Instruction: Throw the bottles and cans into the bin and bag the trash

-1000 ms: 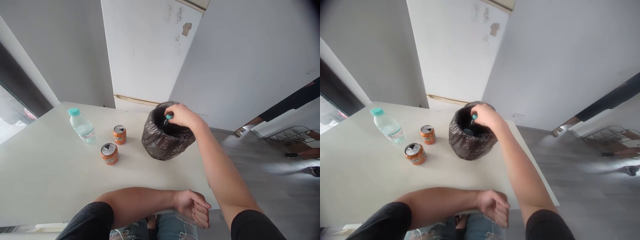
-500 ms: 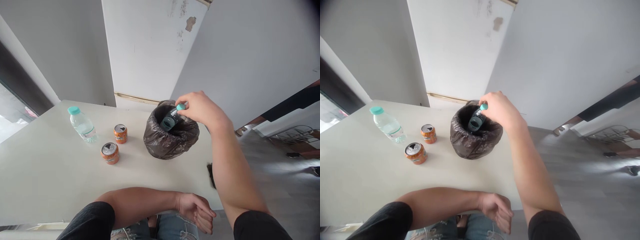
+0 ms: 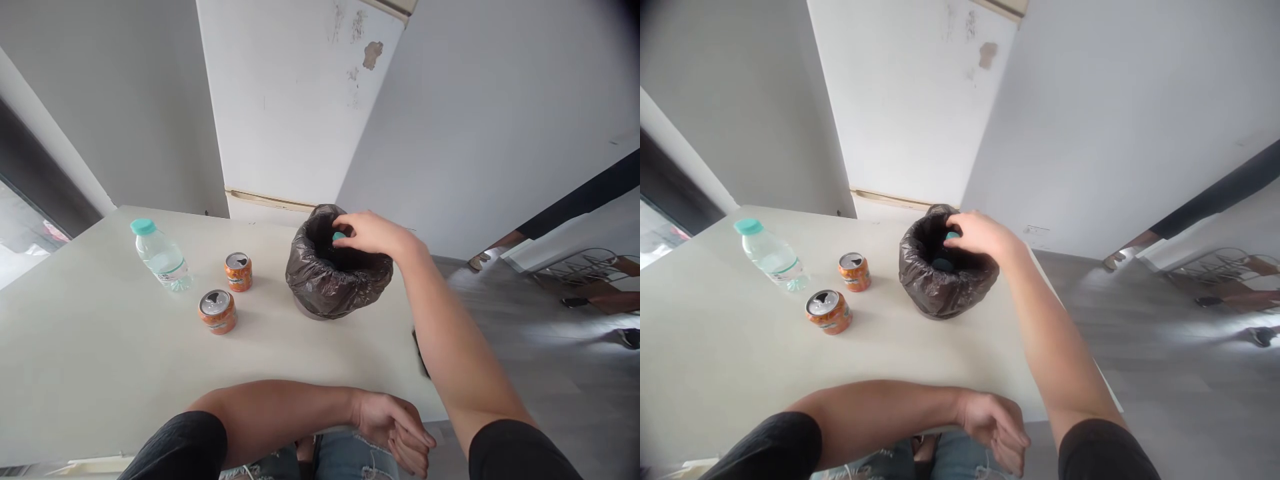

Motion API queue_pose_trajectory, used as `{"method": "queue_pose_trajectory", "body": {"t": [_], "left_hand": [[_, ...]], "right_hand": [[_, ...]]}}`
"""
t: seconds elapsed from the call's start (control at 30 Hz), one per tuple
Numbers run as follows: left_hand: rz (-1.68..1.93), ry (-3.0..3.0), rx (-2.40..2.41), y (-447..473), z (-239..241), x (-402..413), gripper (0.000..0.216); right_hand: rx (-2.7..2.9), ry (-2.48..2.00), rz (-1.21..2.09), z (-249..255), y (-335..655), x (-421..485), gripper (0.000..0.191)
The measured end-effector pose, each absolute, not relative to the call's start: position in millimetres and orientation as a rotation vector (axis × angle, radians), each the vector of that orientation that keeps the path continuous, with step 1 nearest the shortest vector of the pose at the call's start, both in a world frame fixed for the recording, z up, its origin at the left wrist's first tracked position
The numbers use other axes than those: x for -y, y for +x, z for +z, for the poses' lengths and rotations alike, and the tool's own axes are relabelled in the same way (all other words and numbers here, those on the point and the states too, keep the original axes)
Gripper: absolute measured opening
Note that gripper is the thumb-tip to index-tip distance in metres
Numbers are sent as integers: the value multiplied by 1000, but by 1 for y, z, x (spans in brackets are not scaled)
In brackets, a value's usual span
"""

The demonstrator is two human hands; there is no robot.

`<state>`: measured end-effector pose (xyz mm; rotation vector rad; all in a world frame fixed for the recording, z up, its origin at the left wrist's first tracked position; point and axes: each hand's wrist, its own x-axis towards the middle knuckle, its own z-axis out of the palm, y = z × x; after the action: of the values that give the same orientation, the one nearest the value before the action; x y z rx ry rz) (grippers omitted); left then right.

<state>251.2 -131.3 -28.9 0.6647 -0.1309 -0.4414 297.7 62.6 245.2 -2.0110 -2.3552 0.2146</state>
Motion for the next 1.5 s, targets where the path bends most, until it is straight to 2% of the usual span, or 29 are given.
{"method": "queue_pose_trajectory", "body": {"t": [0.13,0.23,0.53,0.63,0.73,0.83,0.97,1.07,1.17,1.23,1.37,1.5], "left_hand": [[-385,618,203,248,-26,133,62],[-363,615,207,248,-27,133,61],[-444,697,148,254,-29,130,66],[-458,686,139,254,-27,130,67],[-456,670,121,251,-25,130,67],[-433,651,133,248,-25,130,64],[-411,666,145,249,-27,131,63],[-429,678,183,251,-28,131,64],[-400,667,240,250,-26,131,64],[-391,667,235,248,-22,131,64],[-395,668,237,244,-13,129,62],[-392,670,295,244,-13,128,65]], "right_hand": [[2141,-1882,99,247,316,-60,32],[2064,-1834,-47,242,326,-66,34],[1931,-1754,255,218,357,-106,19],[1774,-1716,513,207,370,-128,17],[1664,-1672,966,198,377,-144,13],[1684,-1643,1238,194,376,-147,17],[1794,-1793,1112,194,368,-143,18],[1718,-1911,804,202,364,-141,24],[1675,-1728,303,219,358,-130,38],[1836,-1510,157,231,350,-119,39],[2276,-1299,482,240,332,-103,43],[2244,-1569,781,234,327,-110,66]]}}
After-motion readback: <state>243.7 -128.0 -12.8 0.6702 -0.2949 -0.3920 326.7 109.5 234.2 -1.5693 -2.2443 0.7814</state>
